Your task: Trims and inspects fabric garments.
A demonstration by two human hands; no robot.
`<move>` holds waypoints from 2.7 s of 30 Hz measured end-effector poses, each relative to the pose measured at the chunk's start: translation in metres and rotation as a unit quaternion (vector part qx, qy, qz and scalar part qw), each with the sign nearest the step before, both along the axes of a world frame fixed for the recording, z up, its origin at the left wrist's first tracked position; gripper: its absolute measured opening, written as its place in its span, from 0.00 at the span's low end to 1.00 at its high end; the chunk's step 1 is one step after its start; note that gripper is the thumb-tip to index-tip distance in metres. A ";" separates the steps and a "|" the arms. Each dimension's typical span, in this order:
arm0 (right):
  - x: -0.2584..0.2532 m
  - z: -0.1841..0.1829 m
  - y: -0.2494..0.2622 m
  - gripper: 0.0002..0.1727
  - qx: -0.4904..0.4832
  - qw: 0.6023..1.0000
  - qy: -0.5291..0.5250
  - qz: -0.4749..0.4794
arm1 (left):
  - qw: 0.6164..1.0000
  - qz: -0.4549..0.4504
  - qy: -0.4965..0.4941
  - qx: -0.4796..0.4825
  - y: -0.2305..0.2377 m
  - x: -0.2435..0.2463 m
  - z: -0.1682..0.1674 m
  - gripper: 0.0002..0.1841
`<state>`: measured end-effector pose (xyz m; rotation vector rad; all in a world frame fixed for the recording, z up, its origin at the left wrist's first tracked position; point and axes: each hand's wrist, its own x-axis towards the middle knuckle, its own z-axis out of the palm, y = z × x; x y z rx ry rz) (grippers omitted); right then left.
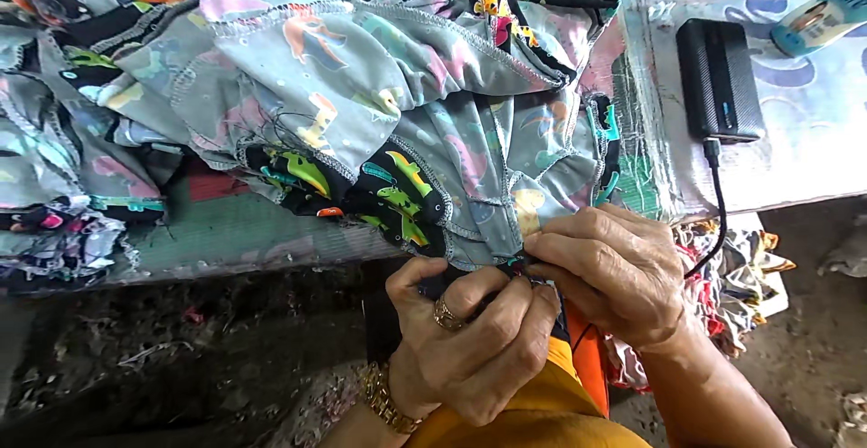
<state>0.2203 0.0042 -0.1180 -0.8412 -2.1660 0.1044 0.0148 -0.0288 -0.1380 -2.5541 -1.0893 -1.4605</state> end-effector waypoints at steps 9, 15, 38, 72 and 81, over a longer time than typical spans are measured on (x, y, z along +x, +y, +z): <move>0.002 -0.004 0.002 0.07 -0.036 0.997 0.056 0.037 | 0.999 0.005 -0.045 -0.023 0.000 0.000 -0.003 0.05; 0.000 -0.005 0.005 0.07 -0.046 0.996 0.069 0.043 | 0.999 -0.013 -0.036 -0.019 -0.001 0.003 -0.002 0.06; -0.001 -0.011 0.001 0.05 0.009 1.000 0.014 0.012 | 0.999 -0.012 -0.024 -0.021 -0.004 0.004 -0.005 0.06; 0.001 0.007 0.013 0.05 -0.138 0.988 0.063 0.004 | 0.989 0.084 -0.036 -0.117 0.022 -0.008 0.017 0.05; 0.008 0.029 0.031 0.06 -0.245 0.956 0.135 0.088 | 0.996 0.072 0.000 -0.047 0.035 0.010 0.033 0.12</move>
